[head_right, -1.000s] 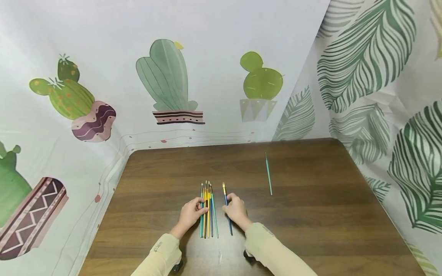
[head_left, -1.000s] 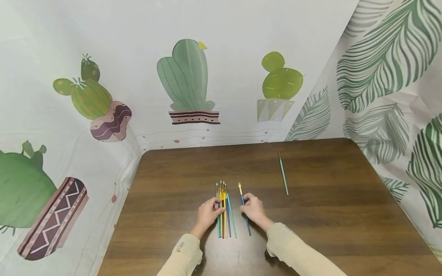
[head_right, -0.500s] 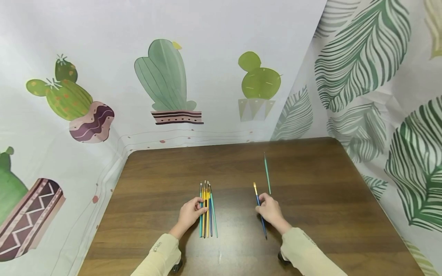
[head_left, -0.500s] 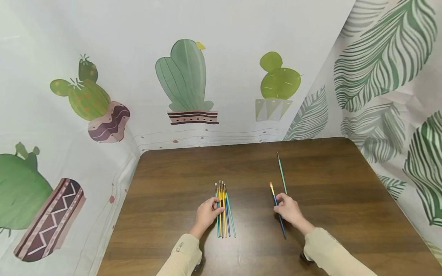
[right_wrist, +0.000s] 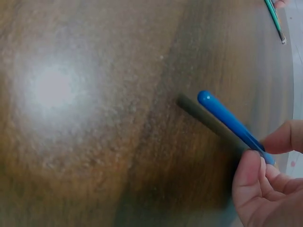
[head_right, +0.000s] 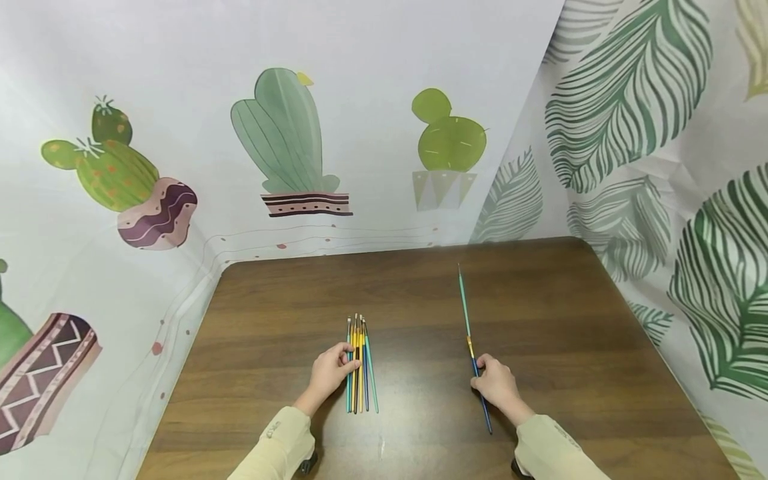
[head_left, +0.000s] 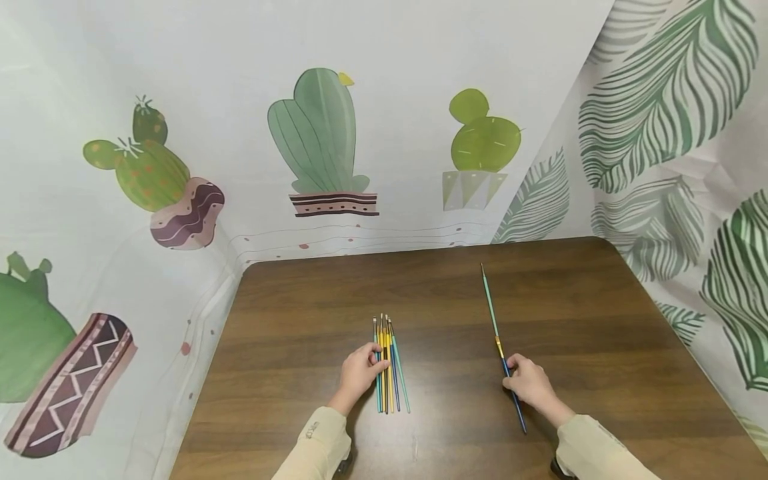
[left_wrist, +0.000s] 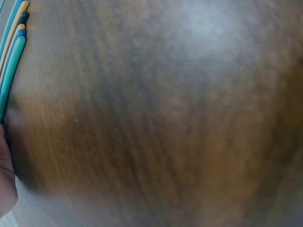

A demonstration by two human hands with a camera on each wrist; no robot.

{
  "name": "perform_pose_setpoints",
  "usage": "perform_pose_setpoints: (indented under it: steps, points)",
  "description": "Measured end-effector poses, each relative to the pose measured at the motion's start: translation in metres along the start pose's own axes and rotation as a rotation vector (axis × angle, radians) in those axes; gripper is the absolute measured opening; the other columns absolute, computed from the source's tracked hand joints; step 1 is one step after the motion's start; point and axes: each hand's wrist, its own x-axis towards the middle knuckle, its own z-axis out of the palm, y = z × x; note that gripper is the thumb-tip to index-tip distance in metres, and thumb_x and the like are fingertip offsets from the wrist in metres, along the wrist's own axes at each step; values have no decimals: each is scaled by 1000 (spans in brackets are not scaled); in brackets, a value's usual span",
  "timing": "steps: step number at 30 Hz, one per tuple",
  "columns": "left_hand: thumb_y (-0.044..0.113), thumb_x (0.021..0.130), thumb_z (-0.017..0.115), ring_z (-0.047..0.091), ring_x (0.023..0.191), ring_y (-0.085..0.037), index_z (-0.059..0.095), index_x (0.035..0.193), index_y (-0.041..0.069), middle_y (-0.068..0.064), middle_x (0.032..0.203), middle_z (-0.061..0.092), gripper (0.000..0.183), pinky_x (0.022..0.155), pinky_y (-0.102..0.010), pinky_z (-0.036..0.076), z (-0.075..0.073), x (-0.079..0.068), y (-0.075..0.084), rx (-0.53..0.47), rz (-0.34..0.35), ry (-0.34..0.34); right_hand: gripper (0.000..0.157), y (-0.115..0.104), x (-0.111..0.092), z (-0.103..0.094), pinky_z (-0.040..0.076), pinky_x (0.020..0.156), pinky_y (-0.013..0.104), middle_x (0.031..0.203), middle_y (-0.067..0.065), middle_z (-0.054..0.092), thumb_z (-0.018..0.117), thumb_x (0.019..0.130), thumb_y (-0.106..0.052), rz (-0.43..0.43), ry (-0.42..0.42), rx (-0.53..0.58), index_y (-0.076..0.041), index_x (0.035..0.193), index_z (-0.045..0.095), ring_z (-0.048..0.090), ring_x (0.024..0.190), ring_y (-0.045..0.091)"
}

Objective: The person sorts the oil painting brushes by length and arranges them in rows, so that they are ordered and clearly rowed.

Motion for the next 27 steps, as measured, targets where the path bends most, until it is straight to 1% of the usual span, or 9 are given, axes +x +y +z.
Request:
perform_pose_setpoints:
  steps: [6, 10, 15, 18, 22, 27]
  points:
    - [36, 73, 68, 38, 54, -4, 60, 94, 16, 11, 63, 46, 30, 54, -19, 31, 0, 0, 0, 4, 5, 1, 30, -2, -2, 1, 33, 48, 27, 59, 1, 48, 61, 68, -4, -16, 24, -62, 2, 95, 51, 44, 52, 14]
    - [36, 73, 68, 38, 54, -4, 60, 94, 16, 11, 63, 45, 30, 53, -19, 31, 0, 0, 0, 5, -1, -1, 31, -1, -3, 1, 34, 49, 27, 60, 1, 51, 63, 66, -4, -31, 40, -93, 2, 95, 51, 46, 53, 13]
    - [36, 74, 68, 38, 54, -4, 60, 94, 16, 11, 63, 45, 30, 53, -19, 31, -1, -1, 0, 8, -9, -8, 32, 1, -3, 1, 35, 49, 28, 59, 1, 52, 63, 66, -2, -43, 44, -103, 1, 96, 53, 47, 52, 12]
    - [36, 73, 68, 38, 54, -4, 60, 94, 16, 11, 64, 46, 30, 53, -19, 31, -1, -1, 1, 6, -9, -7, 32, 2, -4, 0, 35, 48, 27, 58, 0, 52, 62, 66, -1, -29, 32, -88, 0, 97, 53, 48, 50, 11]
    - [36, 73, 69, 38, 54, -4, 60, 94, 16, 11, 64, 46, 30, 54, -19, 31, -2, -1, 1, -1, -10, -3, 33, 3, -6, -1, 37, 46, 27, 56, 1, 51, 59, 68, 3, -22, 10, -28, 2, 100, 53, 48, 43, 11]
    - [36, 73, 68, 38, 54, -4, 60, 94, 16, 11, 64, 46, 30, 54, -19, 31, -2, -1, 1, 3, -13, -12, 33, 2, -9, -3, 39, 44, 27, 54, 1, 51, 59, 65, 5, -26, 11, 14, 1, 98, 53, 48, 41, 12]
